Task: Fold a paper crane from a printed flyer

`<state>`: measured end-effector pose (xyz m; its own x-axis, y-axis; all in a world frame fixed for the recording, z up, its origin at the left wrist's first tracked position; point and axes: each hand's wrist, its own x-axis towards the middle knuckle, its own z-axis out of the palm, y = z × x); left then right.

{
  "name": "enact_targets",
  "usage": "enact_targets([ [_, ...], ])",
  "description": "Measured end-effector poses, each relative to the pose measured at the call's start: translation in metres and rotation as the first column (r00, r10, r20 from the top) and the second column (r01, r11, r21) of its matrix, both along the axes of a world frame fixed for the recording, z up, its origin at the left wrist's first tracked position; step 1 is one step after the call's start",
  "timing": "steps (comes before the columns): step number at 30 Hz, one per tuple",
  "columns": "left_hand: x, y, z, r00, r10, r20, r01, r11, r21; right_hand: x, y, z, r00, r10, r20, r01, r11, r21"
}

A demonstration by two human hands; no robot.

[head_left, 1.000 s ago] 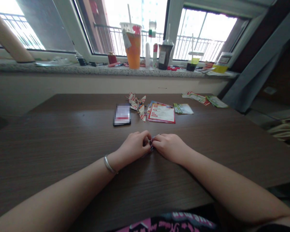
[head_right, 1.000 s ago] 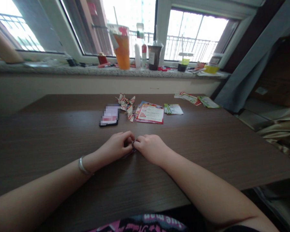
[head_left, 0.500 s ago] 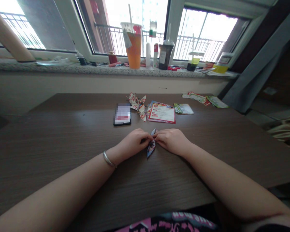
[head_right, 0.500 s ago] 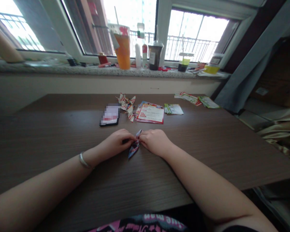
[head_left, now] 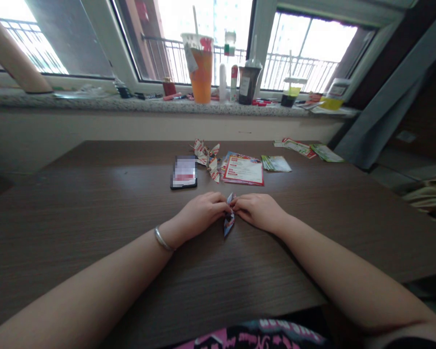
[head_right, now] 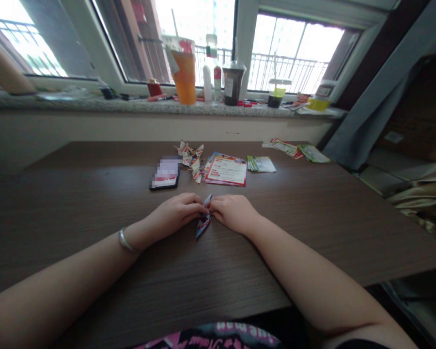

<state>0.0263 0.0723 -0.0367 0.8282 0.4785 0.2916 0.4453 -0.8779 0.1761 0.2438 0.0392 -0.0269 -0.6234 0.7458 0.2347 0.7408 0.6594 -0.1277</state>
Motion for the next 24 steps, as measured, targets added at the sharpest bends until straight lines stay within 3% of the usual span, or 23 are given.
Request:
enact_targets([
  [9, 0.002, -0.005, 0.008, 0.975, -0.115, -0.189, 0.167, 0.944, 0.284, -0.001, 0.0, -0.003, 0.998, 0.062, -0.031, -0.062, 0.998, -0.015],
  [24, -0.001, -0.003, 0.008, 0.963, -0.157, -0.217, 0.213, 0.942, 0.261, 0.002, 0.009, -0.008, 0.968, 0.163, -0.19, -0.179, 0.981, -0.071],
])
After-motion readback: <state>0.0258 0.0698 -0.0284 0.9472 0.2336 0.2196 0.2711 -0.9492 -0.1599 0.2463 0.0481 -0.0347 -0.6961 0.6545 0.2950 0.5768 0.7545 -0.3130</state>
